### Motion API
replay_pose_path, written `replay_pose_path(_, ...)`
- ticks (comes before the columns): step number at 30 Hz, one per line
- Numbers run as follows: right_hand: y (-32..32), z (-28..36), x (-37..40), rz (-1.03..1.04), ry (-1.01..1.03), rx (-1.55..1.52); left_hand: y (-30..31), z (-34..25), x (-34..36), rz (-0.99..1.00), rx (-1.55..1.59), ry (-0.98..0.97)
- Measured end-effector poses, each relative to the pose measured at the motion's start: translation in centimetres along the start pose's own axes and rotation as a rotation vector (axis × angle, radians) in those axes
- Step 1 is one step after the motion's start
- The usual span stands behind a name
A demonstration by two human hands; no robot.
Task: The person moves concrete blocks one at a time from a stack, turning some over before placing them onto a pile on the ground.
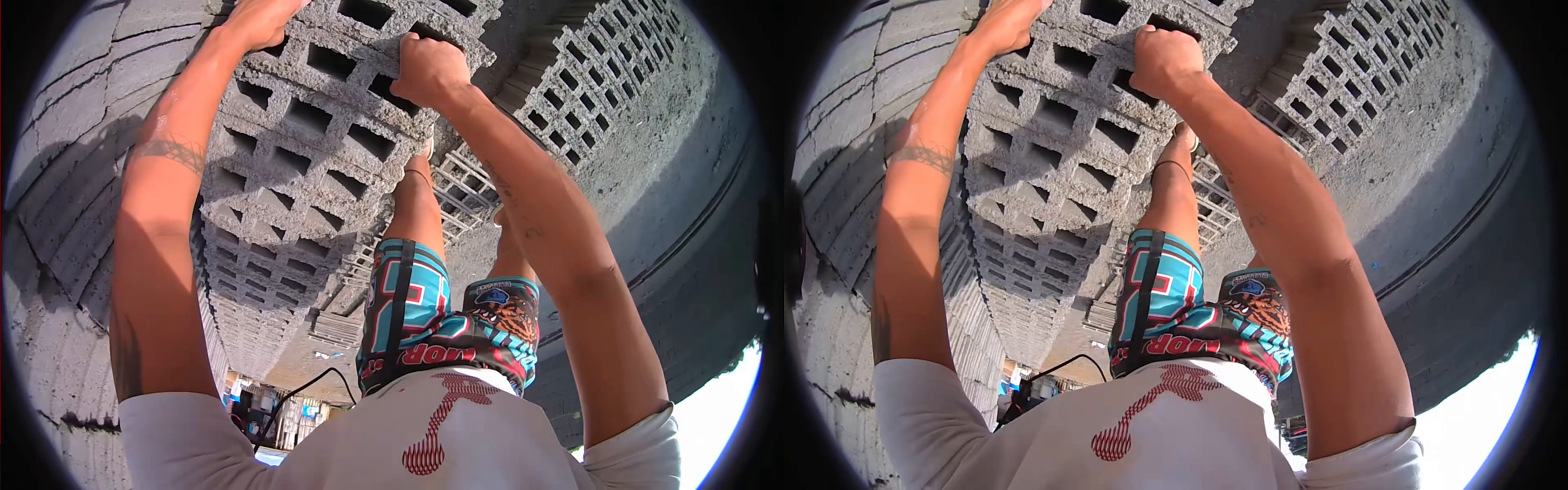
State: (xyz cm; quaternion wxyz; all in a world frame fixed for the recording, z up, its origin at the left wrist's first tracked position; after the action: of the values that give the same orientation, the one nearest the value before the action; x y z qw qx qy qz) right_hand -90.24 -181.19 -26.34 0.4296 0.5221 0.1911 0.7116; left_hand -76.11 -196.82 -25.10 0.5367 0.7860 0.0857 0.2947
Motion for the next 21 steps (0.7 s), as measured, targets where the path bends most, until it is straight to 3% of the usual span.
replay_pose_path(1,-0.2,0.0,0.0,-0.023,-0.007,0.008,0.2,-0.6,0.0,-0.111,-0.062,-0.172)
replay_pose_path(4,-0.4,-0.1,0.3,-0.084,0.003,-0.028,-0.3,-0.5,1.2,-0.317,-0.079,-0.265)
replay_pose_path(5,-0.6,-0.3,0.3,-0.078,-0.001,-0.065,-1.6,0.4,0.7,-0.182,-0.114,-0.176)
replay_pose_path(10,-0.2,-0.4,1.1,-0.276,-0.018,-0.047,-0.3,-1.5,-0.4,-0.065,-0.161,-0.075)
replay_pose_path(15,-0.4,-1.3,1.0,-0.149,-0.075,-0.234,-0.2,-2.5,-1.4,0.142,-0.225,0.063)
replay_pose_path(21,0.3,-1.1,0.9,-0.072,-0.035,-0.301,-1.1,-1.5,-0.9,0.113,-0.186,0.023)
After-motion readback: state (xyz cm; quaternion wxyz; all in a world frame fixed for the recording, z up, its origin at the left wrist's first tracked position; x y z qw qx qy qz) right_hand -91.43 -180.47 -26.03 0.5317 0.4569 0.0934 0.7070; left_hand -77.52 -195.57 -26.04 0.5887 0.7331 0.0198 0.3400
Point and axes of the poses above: each hand's wrist, its own x-axis away from the middle knuckle, its own y-axis out of the back of the hand, z = x × y, the point moved 9 cm from there along -x, towards the middle knuckle, and after that the axes turned 9 degrees about -z, right-handed, at the moved point
